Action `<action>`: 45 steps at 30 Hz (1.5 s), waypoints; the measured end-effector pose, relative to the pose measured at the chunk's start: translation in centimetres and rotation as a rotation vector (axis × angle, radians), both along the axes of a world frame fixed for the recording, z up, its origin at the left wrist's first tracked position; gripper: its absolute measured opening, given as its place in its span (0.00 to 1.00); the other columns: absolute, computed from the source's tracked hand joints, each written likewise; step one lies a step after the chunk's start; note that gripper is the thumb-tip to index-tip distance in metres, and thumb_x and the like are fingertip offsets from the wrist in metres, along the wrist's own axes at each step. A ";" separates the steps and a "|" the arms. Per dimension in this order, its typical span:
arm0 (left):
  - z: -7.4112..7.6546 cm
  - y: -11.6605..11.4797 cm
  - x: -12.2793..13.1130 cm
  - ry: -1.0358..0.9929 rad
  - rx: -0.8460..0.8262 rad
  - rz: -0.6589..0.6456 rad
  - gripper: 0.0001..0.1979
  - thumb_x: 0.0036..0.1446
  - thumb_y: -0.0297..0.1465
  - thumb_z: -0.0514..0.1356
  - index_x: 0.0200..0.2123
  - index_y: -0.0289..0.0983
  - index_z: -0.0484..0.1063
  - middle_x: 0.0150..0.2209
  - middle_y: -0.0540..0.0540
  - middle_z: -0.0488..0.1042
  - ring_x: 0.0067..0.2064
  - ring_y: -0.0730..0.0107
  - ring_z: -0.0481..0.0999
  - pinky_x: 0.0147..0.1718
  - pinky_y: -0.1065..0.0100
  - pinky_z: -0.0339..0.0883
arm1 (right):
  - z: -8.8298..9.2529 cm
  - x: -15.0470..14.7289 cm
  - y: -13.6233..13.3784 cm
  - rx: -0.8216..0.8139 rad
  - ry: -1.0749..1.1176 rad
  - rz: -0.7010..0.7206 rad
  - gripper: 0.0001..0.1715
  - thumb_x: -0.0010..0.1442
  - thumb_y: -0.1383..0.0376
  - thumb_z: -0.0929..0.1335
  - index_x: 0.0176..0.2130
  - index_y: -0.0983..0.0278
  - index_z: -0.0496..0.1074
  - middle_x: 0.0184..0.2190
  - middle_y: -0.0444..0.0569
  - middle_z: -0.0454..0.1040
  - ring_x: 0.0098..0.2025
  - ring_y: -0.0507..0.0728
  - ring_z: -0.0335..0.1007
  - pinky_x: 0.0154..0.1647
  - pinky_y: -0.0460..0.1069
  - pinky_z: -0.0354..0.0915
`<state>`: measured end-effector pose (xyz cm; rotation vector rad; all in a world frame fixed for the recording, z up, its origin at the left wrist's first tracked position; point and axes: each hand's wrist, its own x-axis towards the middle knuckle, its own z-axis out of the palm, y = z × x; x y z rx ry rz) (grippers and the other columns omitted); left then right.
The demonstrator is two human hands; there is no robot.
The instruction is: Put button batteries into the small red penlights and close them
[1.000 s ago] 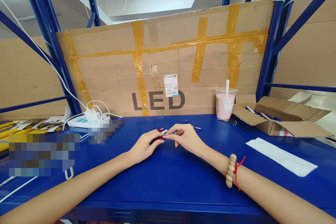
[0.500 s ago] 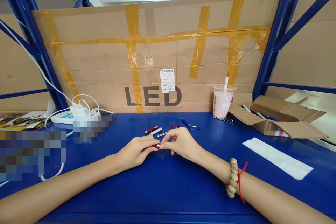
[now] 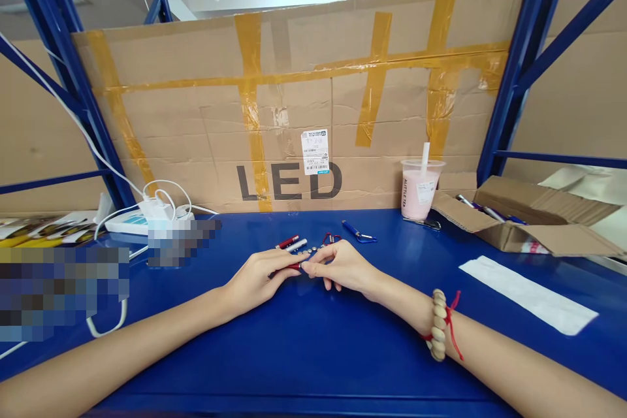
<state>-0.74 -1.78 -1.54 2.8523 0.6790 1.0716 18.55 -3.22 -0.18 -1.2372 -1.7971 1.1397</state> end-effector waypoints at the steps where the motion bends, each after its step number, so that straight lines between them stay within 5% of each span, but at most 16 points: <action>1: 0.0 0.0 0.0 -0.014 -0.013 0.008 0.13 0.60 0.30 0.52 0.47 0.37 0.70 0.40 0.45 0.76 0.40 0.67 0.75 0.43 0.67 0.68 | 0.0 0.0 0.1 -0.006 0.013 0.003 0.19 0.43 0.54 0.72 0.26 0.69 0.73 0.21 0.45 0.71 0.14 0.43 0.58 0.10 0.39 0.53; 7: 0.5 -0.3 0.3 -0.072 -0.105 0.076 0.11 0.58 0.29 0.52 0.41 0.37 0.72 0.36 0.46 0.76 0.36 0.67 0.75 0.38 0.68 0.69 | -0.1 -0.3 0.4 0.060 0.016 -0.028 0.20 0.44 0.52 0.71 0.25 0.68 0.71 0.16 0.42 0.66 0.13 0.44 0.57 0.10 0.39 0.52; 11: 0.7 -0.4 0.5 -0.141 -0.155 0.147 0.11 0.58 0.29 0.52 0.40 0.37 0.72 0.35 0.46 0.75 0.34 0.68 0.74 0.35 0.69 0.68 | 0.2 -0.2 0.3 0.414 -0.002 -0.110 0.19 0.47 0.53 0.70 0.32 0.66 0.73 0.21 0.44 0.70 0.14 0.46 0.59 0.13 0.42 0.59; 16: 0.8 -0.5 0.5 -0.132 -0.190 0.161 0.12 0.59 0.29 0.50 0.41 0.37 0.71 0.37 0.45 0.75 0.39 0.66 0.74 0.39 0.68 0.67 | 0.4 0.5 0.4 0.922 -0.196 -0.046 0.14 0.54 0.55 0.67 0.35 0.61 0.76 0.32 0.47 0.73 0.20 0.47 0.64 0.24 0.44 0.64; 24: 0.6 -0.5 0.5 -0.028 -0.252 0.115 0.11 0.60 0.30 0.48 0.40 0.39 0.70 0.39 0.48 0.74 0.40 0.67 0.72 0.39 0.69 0.64 | 0.3 1.4 0.5 1.268 -0.548 -0.009 0.13 0.61 0.62 0.62 0.33 0.58 0.76 0.32 0.43 0.75 0.25 0.46 0.69 0.21 0.42 0.56; 31: 0.5 -0.8 0.3 -0.010 -0.382 -0.001 0.09 0.61 0.29 0.47 0.40 0.37 0.65 0.33 0.49 0.72 0.29 0.74 0.69 0.30 0.73 0.62 | 0.5 1.6 0.2 1.288 -0.593 0.066 0.15 0.62 0.67 0.61 0.32 0.59 0.75 0.31 0.42 0.75 0.28 0.46 0.70 0.22 0.42 0.55; 38: 0.2 -0.8 0.2 0.013 -0.404 -0.036 0.04 0.60 0.30 0.49 0.33 0.37 0.61 0.32 0.50 0.71 0.30 0.73 0.69 0.29 0.73 0.60 | 0.2 1.3 -0.1 1.169 -0.520 0.098 0.15 0.61 0.61 0.62 0.28 0.60 0.74 0.29 0.43 0.75 0.27 0.48 0.70 0.25 0.42 0.58; 45: 0.3 -1.0 0.2 -0.028 -0.408 -0.050 0.05 0.59 0.30 0.52 0.39 0.38 0.65 0.35 0.50 0.73 0.35 0.72 0.72 0.34 0.74 0.63 | -0.1 1.1 -0.1 1.004 -0.396 0.085 0.11 0.57 0.61 0.66 0.26 0.61 0.74 0.28 0.44 0.74 0.29 0.49 0.69 0.27 0.42 0.60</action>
